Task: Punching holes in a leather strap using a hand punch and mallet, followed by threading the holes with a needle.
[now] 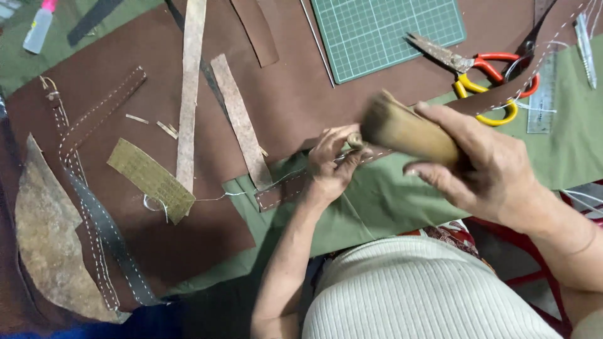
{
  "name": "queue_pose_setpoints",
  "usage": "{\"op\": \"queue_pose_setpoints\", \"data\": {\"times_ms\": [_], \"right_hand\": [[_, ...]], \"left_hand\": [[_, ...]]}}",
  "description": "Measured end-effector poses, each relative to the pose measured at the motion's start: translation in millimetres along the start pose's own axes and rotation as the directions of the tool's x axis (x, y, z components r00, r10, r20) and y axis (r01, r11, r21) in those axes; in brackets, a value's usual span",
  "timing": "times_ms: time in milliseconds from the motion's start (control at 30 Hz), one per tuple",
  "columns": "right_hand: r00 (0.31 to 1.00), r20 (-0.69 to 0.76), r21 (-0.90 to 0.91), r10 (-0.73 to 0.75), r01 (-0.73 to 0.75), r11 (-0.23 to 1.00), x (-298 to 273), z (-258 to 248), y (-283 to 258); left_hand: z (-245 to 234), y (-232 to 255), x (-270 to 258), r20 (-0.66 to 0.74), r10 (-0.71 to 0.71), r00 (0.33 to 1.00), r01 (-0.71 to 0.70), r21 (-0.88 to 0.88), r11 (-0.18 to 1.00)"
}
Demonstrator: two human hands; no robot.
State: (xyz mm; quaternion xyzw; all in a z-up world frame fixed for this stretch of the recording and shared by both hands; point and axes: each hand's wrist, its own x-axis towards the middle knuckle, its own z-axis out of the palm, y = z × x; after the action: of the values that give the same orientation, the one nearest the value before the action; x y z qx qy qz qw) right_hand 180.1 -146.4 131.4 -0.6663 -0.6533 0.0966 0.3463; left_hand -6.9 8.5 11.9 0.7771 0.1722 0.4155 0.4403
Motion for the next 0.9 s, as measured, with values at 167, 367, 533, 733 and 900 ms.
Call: {"op": "queue_pose_setpoints", "data": {"times_ms": [167, 367, 533, 733, 900], "right_hand": [[0.875, 0.421, 0.149, 0.240, -0.328, 0.933, -32.1, 36.7, 29.4], [0.844, 0.477, -0.024, 0.245, -0.266, 0.964, -35.9, 86.1, 27.2], [0.765, 0.549, -0.084, 0.336, -0.350, 0.933, -30.4, 105.9, 37.4], [0.741, 0.579, -0.125, 0.340, -0.331, 0.935, -26.4, 102.8, 32.6], [0.754, 0.566, -0.122, 0.333, -0.323, 0.939, -28.3, 103.0, 32.5]], "left_hand": [[-22.0, 12.7, 17.9, 0.273, -0.210, 0.939, 0.283, -0.263, 0.922], [-6.4, -2.1, 17.6, -0.023, -0.328, 0.945, 0.317, -0.195, 0.928], [-2.7, -9.8, 10.0, -0.108, -0.440, 0.892, 0.412, -0.207, 0.887], [1.4, -32.5, -0.8, -0.296, -0.562, 0.772, 0.423, -0.420, 0.803], [-14.6, -23.7, 5.1, -0.358, -0.557, 0.750, 0.333, -0.522, 0.785]]}}
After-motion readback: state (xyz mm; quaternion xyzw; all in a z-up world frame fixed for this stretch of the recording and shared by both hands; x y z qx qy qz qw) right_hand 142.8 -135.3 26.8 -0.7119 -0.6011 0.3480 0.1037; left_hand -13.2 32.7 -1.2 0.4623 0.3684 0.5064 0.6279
